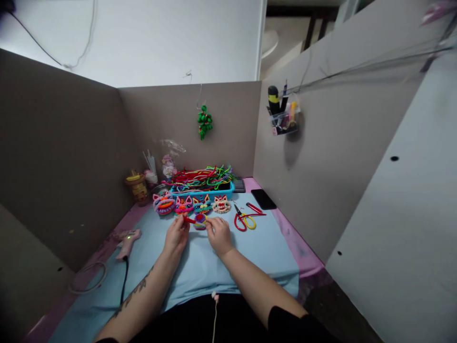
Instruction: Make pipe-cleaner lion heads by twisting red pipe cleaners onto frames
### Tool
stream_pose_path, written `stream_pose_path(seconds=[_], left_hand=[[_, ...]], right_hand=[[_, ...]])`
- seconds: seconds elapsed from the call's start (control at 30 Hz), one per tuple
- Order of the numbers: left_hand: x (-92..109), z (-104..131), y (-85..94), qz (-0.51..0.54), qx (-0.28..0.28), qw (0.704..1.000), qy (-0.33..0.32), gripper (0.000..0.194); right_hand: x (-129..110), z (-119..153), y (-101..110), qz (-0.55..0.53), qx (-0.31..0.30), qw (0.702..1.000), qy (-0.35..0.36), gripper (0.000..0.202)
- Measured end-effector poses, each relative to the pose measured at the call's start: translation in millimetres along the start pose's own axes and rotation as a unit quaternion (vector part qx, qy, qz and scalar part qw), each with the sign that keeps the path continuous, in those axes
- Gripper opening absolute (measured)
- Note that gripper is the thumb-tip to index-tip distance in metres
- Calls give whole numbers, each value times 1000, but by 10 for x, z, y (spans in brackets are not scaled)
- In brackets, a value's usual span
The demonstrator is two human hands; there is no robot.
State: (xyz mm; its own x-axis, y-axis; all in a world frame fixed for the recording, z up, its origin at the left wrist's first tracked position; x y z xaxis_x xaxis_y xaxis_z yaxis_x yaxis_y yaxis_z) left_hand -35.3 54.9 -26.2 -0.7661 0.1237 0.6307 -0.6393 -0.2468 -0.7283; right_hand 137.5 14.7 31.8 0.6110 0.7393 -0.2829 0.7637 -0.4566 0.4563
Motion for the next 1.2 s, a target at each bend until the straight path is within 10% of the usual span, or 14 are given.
stream_pose_path(seconds=[0.5,0.77,0.97,1.2], left_hand=[[10,126,29,31,64,996,53,12],[542,-283,-387,12,-29,999,-37,9],[666,-637,11,224,6,974,23,19],[697,-682,138,241,-12,970,19,32]], right_hand=[[-23,73,-70,-9,-78,997,-13,16],[131,150,-122,-100,-50,990,-84,22],[179,189,-98,-143,-35,979,-144,24],[461,267,2,-178,72,946,-260,28]])
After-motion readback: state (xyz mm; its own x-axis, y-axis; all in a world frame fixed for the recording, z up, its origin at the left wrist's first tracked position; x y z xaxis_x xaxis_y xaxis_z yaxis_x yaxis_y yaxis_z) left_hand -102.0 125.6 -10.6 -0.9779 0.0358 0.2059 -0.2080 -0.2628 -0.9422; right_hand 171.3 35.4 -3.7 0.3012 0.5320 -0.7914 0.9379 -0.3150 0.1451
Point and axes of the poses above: each hand's wrist, its own z-axis away from the middle knuckle, its own y-axis out of the back of the hand, x = y × z, the point moved 9 cm from there along -z, towards the middle knuckle, and after that the axes turned 15 degrees about y, right-handed, at the moved point
